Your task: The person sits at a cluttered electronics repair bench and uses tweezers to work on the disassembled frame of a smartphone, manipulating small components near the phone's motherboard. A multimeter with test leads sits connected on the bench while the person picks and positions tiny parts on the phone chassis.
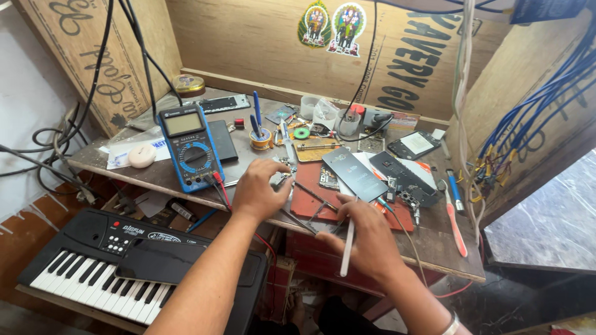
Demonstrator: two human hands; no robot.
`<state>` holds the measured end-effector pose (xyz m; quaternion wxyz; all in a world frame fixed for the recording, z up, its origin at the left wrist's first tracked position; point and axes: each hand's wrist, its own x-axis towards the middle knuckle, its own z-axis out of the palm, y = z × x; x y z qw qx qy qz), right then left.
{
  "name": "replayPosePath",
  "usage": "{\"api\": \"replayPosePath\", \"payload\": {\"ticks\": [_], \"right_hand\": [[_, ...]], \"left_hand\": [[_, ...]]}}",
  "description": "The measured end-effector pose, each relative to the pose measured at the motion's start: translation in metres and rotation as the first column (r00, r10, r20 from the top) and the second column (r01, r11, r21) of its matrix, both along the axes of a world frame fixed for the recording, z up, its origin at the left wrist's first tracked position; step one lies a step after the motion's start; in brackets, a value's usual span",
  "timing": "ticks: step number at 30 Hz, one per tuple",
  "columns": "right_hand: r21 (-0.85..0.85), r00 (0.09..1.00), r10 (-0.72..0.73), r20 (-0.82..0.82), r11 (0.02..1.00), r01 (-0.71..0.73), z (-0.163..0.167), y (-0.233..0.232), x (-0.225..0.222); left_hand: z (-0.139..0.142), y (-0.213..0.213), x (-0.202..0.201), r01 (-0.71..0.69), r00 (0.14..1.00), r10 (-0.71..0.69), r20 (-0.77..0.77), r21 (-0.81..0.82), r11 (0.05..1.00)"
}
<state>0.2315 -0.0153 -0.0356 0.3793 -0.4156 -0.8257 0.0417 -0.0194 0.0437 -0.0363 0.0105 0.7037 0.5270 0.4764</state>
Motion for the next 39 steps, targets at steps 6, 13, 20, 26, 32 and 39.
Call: {"api": "replayPosePath", "payload": {"ticks": [6, 13, 20, 26, 32, 39], "right_hand": [[-0.329, 0.873, 0.046, -0.485, 0.916, -0.231, -0.004, 0.031, 0.011], [-0.309, 0.88, 0.056, -0.472, 0.924, -0.224, -0.009, 0.044, -0.003], [-0.28, 0.944, -0.03, -0.33, 0.958, -0.068, -0.005, 0.043, -0.003], [-0.245, 0.943, -0.015, -0.333, 0.967, -0.071, -0.006, 0.041, -0.001], [-0.258, 0.96, -0.089, -0.264, 0.966, 0.019, -0.004, 0.04, -0.005], [-0.271, 0.954, -0.056, -0.294, 0.962, -0.027, -0.005, 0.039, -0.009]], "left_hand": [[0.002, 0.007, -0.002, 0.064, 0.998, -0.064, -0.009, -0.056, 0.996], [0.002, 0.009, -0.002, 0.073, 0.995, -0.084, -0.059, -0.162, 0.984], [0.006, 0.007, 0.003, -0.017, 0.998, 0.001, -0.062, -0.268, 0.963], [0.01, 0.005, 0.003, -0.027, 0.999, 0.019, -0.03, -0.31, 0.95], [0.007, 0.008, 0.001, -0.014, 1.0, 0.005, -0.031, -0.313, 0.95], [0.002, 0.011, 0.0, 0.001, 0.997, -0.02, -0.07, -0.266, 0.964]]}}
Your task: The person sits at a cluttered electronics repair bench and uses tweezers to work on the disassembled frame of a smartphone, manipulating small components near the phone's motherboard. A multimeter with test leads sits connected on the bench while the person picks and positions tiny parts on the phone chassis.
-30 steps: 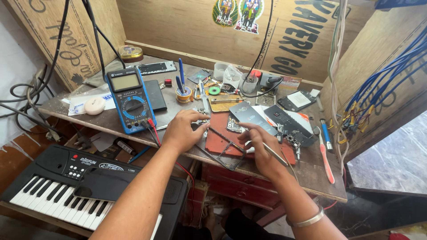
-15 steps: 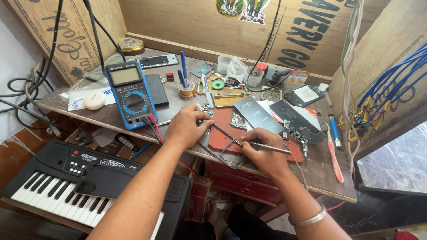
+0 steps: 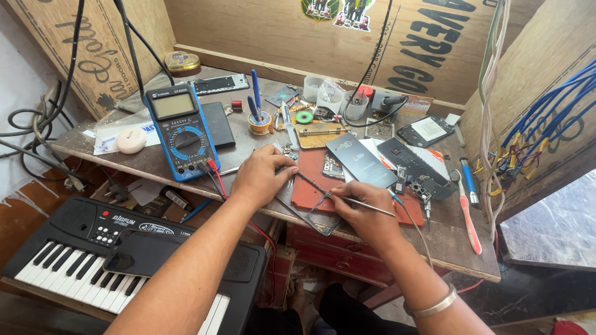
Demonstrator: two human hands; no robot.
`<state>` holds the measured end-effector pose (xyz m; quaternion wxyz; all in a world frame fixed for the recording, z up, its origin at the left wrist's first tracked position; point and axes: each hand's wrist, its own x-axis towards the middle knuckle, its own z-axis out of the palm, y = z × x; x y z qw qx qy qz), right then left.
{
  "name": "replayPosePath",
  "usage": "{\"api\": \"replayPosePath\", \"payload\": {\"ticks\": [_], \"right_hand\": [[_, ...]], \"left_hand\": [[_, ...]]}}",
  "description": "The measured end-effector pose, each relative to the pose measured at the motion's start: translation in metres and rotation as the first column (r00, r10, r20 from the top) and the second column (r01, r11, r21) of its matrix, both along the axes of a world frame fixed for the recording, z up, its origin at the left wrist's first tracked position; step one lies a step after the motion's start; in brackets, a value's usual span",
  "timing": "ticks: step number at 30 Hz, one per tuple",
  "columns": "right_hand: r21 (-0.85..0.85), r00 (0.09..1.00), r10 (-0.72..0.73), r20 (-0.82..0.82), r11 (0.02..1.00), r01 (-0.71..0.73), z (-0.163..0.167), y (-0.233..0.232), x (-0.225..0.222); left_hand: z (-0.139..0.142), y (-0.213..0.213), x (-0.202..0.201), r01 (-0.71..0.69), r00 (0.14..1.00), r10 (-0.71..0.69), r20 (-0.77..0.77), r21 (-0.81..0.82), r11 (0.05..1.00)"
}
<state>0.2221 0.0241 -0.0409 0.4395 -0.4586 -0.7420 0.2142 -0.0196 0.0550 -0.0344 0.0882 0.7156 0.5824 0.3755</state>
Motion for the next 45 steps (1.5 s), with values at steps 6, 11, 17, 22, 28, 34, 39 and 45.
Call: {"api": "replayPosePath", "payload": {"ticks": [6, 11, 17, 22, 28, 34, 39, 45], "right_hand": [[0.041, 0.999, 0.015, 0.049, 0.999, -0.017, -0.0009, 0.0017, -0.0036], [-0.012, 1.0, 0.012, 0.014, 1.0, -0.012, -0.0011, 0.0016, -0.0002], [0.053, 0.998, 0.057, 0.029, 0.997, -0.059, -0.0014, 0.0048, -0.0031], [0.077, 0.997, 0.033, 0.074, 0.996, -0.039, -0.0006, 0.0062, -0.007], [-0.06, 0.998, 0.057, -0.037, 0.996, -0.059, -0.0043, 0.0059, -0.0028], [-0.16, 0.982, 0.001, -0.19, 0.987, -0.032, -0.002, 0.0075, 0.0018], [-0.037, 1.0, -0.009, 0.014, 0.999, 0.01, 0.0004, 0.0032, 0.0004], [0.008, 0.998, 0.068, -0.004, 0.998, -0.068, -0.0017, 0.007, -0.008]], "left_hand": [[0.0, 0.0001, 0.0004, 0.004, 1.0, -0.004, -0.003, -0.012, 1.0], [-0.0001, -0.0002, 0.0002, 0.005, 1.0, -0.005, -0.012, 0.002, 1.0], [-0.0001, 0.0011, 0.0, 0.014, 1.0, -0.013, -0.023, 0.014, 1.0], [0.0005, 0.0001, 0.0003, 0.01, 1.0, -0.01, -0.01, -0.007, 1.0], [0.0007, -0.0015, 0.0011, 0.005, 1.0, -0.005, -0.013, 0.0, 1.0], [0.0001, 0.0005, 0.0003, 0.009, 1.0, -0.009, 0.002, -0.029, 1.0], [-0.0017, 0.0004, 0.0001, 0.018, 1.0, -0.018, 0.0, 0.014, 1.0], [-0.0001, -0.0002, 0.0011, 0.02, 1.0, -0.019, -0.002, 0.019, 1.0]]}}
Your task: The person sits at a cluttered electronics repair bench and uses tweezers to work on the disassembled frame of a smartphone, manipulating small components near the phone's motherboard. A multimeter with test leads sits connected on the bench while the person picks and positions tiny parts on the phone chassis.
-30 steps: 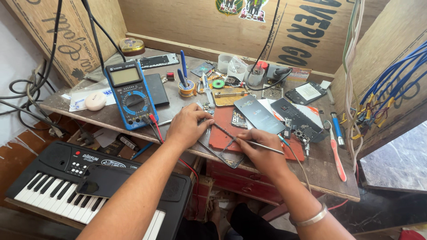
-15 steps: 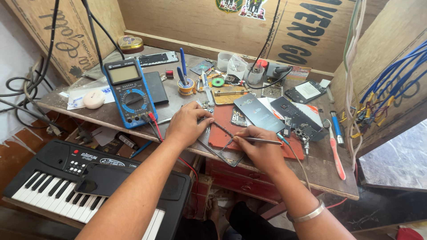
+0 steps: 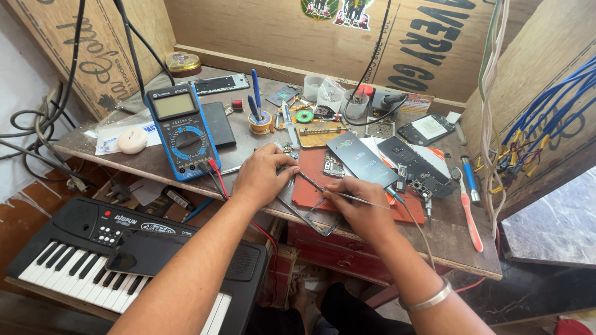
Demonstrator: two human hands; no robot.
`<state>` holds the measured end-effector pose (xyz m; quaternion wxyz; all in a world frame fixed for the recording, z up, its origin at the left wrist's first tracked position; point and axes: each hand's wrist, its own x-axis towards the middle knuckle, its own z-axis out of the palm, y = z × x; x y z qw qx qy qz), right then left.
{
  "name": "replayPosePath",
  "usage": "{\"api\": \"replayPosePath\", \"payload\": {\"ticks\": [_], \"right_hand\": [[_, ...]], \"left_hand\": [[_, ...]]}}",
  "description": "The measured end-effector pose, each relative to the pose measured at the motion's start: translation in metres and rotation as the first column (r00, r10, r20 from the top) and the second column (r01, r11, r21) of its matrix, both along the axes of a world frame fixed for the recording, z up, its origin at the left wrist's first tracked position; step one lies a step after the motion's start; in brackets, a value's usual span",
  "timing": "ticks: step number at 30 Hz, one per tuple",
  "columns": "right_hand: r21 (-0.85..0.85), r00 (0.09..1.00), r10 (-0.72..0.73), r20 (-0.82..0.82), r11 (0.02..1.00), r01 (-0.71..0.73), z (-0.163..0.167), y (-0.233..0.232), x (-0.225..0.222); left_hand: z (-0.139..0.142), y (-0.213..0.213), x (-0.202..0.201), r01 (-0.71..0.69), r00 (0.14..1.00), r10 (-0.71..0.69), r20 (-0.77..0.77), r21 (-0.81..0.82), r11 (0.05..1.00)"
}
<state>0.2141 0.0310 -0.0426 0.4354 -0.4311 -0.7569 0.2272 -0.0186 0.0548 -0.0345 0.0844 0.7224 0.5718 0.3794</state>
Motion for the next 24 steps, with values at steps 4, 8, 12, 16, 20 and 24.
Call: {"api": "replayPosePath", "payload": {"ticks": [4, 8, 12, 16, 20, 24], "right_hand": [[0.057, 0.999, 0.0, 0.044, 0.998, -0.003, -0.002, 0.005, -0.005], [-0.067, 0.997, 0.019, -0.08, 0.997, -0.024, 0.0, 0.001, 0.003], [-0.095, 0.998, -0.019, -0.065, 0.995, 0.013, 0.003, -0.003, 0.005], [-0.079, 0.998, -0.059, -0.024, 0.995, 0.057, 0.005, -0.004, 0.004], [-0.061, 0.999, -0.031, -0.04, 0.998, 0.029, 0.003, -0.003, 0.003], [-0.028, 0.998, -0.021, -0.056, 0.999, 0.019, 0.0, 0.0, -0.001]], "left_hand": [[0.002, 0.0, 0.0, -0.013, 1.0, 0.012, -0.013, -0.044, 0.999], [0.002, -0.001, 0.0, -0.01, 1.0, 0.011, 0.003, -0.034, 0.999], [0.003, -0.002, 0.0, -0.014, 1.0, 0.015, 0.016, -0.061, 0.998], [0.004, -0.002, 0.0, -0.015, 1.0, 0.016, 0.025, -0.053, 0.999], [0.003, -0.002, -0.001, -0.014, 1.0, 0.015, 0.016, -0.053, 0.998], [0.003, 0.0, -0.002, -0.011, 1.0, 0.011, 0.01, -0.043, 0.999]]}}
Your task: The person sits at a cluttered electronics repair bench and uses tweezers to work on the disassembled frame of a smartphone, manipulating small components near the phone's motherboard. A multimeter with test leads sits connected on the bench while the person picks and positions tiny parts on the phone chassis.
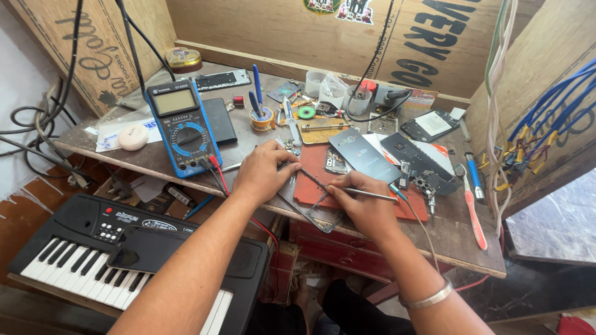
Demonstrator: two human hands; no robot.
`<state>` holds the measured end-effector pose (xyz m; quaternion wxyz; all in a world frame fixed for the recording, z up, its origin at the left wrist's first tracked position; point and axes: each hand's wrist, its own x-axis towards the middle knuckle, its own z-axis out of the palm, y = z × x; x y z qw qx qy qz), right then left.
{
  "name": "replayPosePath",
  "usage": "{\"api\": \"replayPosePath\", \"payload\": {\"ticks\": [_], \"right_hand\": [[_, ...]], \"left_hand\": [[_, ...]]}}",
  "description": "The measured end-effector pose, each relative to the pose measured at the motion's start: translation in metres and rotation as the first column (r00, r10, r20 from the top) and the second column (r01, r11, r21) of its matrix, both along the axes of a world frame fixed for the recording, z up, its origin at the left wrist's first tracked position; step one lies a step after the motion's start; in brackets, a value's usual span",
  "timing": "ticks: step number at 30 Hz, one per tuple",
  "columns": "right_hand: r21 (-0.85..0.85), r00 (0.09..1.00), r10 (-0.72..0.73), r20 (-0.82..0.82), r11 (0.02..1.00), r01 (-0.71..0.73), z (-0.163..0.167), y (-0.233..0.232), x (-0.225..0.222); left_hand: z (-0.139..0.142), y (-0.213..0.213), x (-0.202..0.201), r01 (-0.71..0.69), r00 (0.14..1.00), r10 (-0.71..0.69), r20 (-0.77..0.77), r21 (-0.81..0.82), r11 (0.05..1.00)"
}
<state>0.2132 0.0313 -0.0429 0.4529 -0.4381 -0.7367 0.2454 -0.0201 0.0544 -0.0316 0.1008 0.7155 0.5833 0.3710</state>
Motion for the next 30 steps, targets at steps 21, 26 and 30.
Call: {"api": "replayPosePath", "payload": {"ticks": [21, 26, 30], "right_hand": [[-0.059, 0.999, -0.037, -0.01, 0.998, 0.036, 0.002, -0.002, 0.005], [0.014, 0.999, -0.029, 0.044, 0.999, 0.029, 0.005, -0.003, 0.0], [-0.002, 0.987, -0.042, 0.155, 0.999, 0.043, 0.008, 0.001, -0.009]], "left_hand": [[0.001, -0.001, 0.001, 0.003, 1.0, -0.003, 0.017, -0.042, 0.999], [-0.001, 0.001, 0.0, 0.008, 1.0, -0.008, 0.001, 0.019, 1.0], [-0.004, 0.002, 0.0, 0.018, 1.0, -0.018, 0.001, 0.011, 1.0]]}}
